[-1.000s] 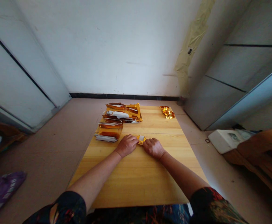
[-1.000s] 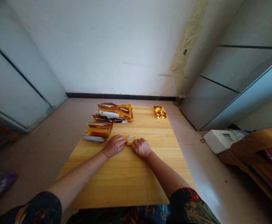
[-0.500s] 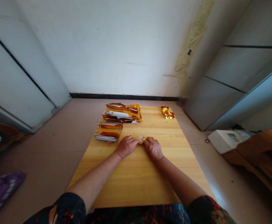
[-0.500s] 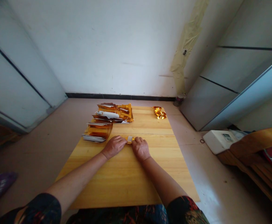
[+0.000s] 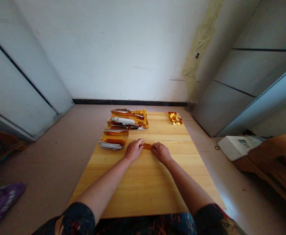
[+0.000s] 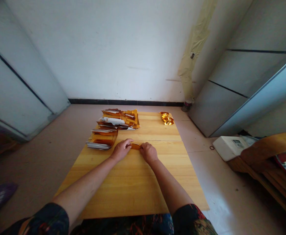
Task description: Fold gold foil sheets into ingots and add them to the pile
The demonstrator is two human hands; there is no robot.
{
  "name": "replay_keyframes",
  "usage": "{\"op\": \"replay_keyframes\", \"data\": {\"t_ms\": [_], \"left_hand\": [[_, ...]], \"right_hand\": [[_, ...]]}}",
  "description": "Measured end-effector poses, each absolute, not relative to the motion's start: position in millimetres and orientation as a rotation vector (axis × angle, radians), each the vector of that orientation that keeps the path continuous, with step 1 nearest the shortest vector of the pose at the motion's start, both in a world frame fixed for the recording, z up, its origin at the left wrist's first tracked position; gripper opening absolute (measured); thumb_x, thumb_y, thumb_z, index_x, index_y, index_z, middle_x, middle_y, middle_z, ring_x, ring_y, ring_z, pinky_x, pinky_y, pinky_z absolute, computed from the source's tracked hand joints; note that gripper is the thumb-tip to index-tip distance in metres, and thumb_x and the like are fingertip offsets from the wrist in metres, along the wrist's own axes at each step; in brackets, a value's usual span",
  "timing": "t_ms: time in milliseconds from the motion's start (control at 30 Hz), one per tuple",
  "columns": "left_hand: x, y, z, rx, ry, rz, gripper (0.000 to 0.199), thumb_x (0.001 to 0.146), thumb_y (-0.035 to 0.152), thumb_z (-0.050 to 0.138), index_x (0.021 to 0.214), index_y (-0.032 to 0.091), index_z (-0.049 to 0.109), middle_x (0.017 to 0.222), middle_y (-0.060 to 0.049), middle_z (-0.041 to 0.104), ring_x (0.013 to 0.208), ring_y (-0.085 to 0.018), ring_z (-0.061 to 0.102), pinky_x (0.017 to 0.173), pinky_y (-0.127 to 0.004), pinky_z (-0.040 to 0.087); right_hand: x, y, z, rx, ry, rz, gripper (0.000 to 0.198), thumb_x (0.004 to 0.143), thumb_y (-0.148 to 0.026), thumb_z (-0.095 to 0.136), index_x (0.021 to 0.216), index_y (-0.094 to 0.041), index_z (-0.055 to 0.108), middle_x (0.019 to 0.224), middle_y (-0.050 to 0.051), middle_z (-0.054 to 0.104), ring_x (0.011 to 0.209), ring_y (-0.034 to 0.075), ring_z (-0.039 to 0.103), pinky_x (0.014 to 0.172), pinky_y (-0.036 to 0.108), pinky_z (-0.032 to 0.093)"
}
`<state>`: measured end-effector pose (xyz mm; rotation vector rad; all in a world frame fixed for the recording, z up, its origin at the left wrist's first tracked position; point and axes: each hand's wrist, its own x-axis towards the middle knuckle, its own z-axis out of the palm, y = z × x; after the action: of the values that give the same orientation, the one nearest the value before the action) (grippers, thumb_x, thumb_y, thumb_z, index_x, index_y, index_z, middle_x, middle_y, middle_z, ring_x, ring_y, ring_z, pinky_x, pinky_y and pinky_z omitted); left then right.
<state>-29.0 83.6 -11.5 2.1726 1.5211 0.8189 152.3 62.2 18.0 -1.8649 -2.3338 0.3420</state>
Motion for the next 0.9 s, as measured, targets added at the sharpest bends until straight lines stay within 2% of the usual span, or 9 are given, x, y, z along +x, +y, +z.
{"op": "replay_keyframes", "data": {"t_ms": [167,367,633,900], "left_hand": [[-24.2,83.9,-12.0,2.201,1.577,0.843,0.031,0.077,0.009,0.054,0.105,0.022,0.060,0.088,-0.001,0.069,0.080,-0.015,0.063,0.075,-0.027,0.048],[-16.8,81.5,-11.7,2.167,1.659,0.874,0.028,0.079,0.011,0.053,0.102,0.024,0.059,0.097,-0.002,0.070,0.086,-0.017,0.063,0.080,-0.031,0.047],[-12.3,82.7,-9.2,2.171,1.712,0.768,0.030,0.080,0.012,0.051,0.107,0.024,0.057,0.104,-0.004,0.067,0.095,-0.020,0.060,0.083,-0.033,0.043],[-12.5,86.0,-6.3,2.308,1.696,0.584,0.034,0.083,0.010,0.047,0.112,0.026,0.056,0.103,-0.004,0.064,0.097,-0.018,0.058,0.082,-0.030,0.041]], "right_hand": [[151.7,65.5,15.4,-1.930,-2.220,0.376,0.017,0.090,-0.026,0.045,0.101,-0.022,0.057,0.093,0.003,0.068,0.082,0.013,0.062,0.063,0.020,0.036],[144.3,65.3,9.3,-2.048,-2.109,0.299,0.016,0.093,-0.029,0.041,0.099,-0.021,0.054,0.086,0.004,0.068,0.078,0.015,0.063,0.059,0.022,0.034],[139.4,62.2,2.0,-2.004,-2.156,0.163,0.014,0.092,-0.021,0.041,0.098,-0.020,0.053,0.092,0.004,0.066,0.084,0.015,0.062,0.064,0.022,0.037],[137.2,65.6,-1.3,-2.015,-2.279,0.057,0.011,0.093,-0.025,0.044,0.097,-0.019,0.052,0.093,0.006,0.063,0.084,0.015,0.061,0.065,0.023,0.040]]}}
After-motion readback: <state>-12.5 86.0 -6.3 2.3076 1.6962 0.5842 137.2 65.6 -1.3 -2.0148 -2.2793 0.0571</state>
